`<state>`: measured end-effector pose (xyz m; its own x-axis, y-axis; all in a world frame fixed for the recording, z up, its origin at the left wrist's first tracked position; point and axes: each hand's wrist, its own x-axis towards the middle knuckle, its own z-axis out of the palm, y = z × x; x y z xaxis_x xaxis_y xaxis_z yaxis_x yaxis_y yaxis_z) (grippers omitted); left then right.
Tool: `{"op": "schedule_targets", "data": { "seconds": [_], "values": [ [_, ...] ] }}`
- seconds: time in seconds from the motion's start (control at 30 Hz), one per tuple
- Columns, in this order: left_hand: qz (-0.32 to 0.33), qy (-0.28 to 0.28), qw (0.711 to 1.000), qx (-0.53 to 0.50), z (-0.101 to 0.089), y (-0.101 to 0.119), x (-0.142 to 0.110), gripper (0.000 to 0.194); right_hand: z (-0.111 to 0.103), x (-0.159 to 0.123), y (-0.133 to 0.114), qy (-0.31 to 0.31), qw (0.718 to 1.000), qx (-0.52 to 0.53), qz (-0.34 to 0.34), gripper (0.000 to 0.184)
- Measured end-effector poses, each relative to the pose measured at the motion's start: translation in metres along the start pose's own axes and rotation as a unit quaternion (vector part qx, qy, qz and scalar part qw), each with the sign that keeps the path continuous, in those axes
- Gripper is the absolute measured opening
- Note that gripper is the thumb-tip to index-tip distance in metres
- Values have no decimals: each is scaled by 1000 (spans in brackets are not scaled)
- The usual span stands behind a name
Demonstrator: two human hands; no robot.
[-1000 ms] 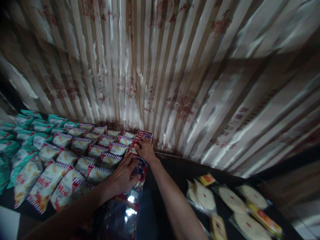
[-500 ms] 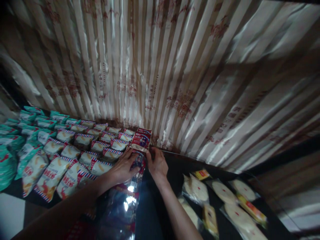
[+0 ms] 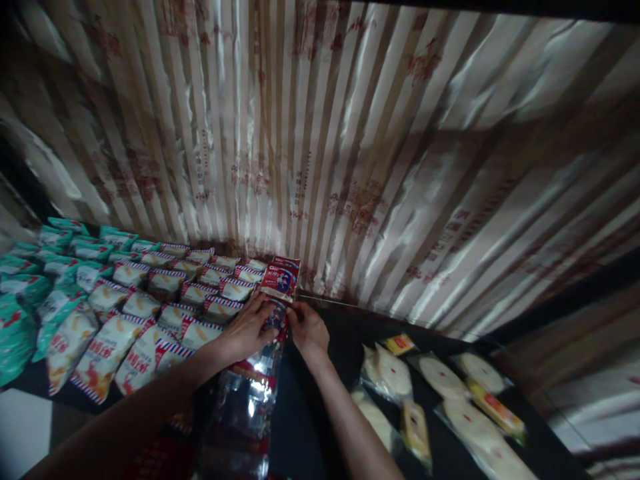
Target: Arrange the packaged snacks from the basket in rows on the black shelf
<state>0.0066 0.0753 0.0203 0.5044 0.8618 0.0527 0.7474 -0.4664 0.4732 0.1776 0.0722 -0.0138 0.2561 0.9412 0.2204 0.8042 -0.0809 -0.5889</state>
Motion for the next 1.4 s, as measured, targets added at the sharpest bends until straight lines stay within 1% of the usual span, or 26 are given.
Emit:
{"op": "schedule_targets", "data": {
  "seconds": [0.13,0.27,0.37,0.47,0.53,0.63,0.67,0.73,0.83,0.9,0.97,1.07,1.2,1.27,1.33,1.4],
  "values": [
    [14,16,1000,7,1,0,4,58,3,1,4,26,998,-5,-48,32],
    [18,24,999,12,5,-1,11,58,5,4,7,23,998,23,-50,37],
    [19,31,999,11,8,-3,18,58,8,6,7,38,997,25,-55,37],
    [15,35,999,7,10,-6,22,56,11,6,4,24,997,38,-65,36],
    [13,32,999,5,11,-9,22,54,10,4,1,0,997,50,-52,34],
    [7,17,1000,2,11,-10,19,56,4,-1,-6,-42,999,28,2,37],
    [5,10,1000,2,10,-10,18,58,1,-1,-8,-47,999,10,20,38],
    [0,0,1000,2,8,-7,16,59,-3,0,-12,-37,998,-25,37,40],
    [1,-9,1000,0,3,-3,17,56,-6,12,-16,5,998,-45,35,34],
    [4,-14,1000,-5,1,-1,18,53,-6,25,-18,12,999,-47,25,32],
    [6,-10,1000,-9,0,-1,19,50,-4,40,-20,-11,998,-54,27,32],
    [12,9,1000,-13,1,-2,18,51,2,61,-19,-62,994,-75,59,36],
    [10,16,1000,-15,0,-2,17,50,12,81,-9,-109,990,-36,81,35],
    [-1,7,1000,-14,0,-2,17,52,16,86,-3,-117,990,-13,83,31],
    [-10,6,1000,-14,0,-2,19,55,18,88,3,-113,990,15,89,27],
    [-12,14,1000,-15,0,-3,21,58,20,87,8,-104,988,70,90,26]
  ]
}}
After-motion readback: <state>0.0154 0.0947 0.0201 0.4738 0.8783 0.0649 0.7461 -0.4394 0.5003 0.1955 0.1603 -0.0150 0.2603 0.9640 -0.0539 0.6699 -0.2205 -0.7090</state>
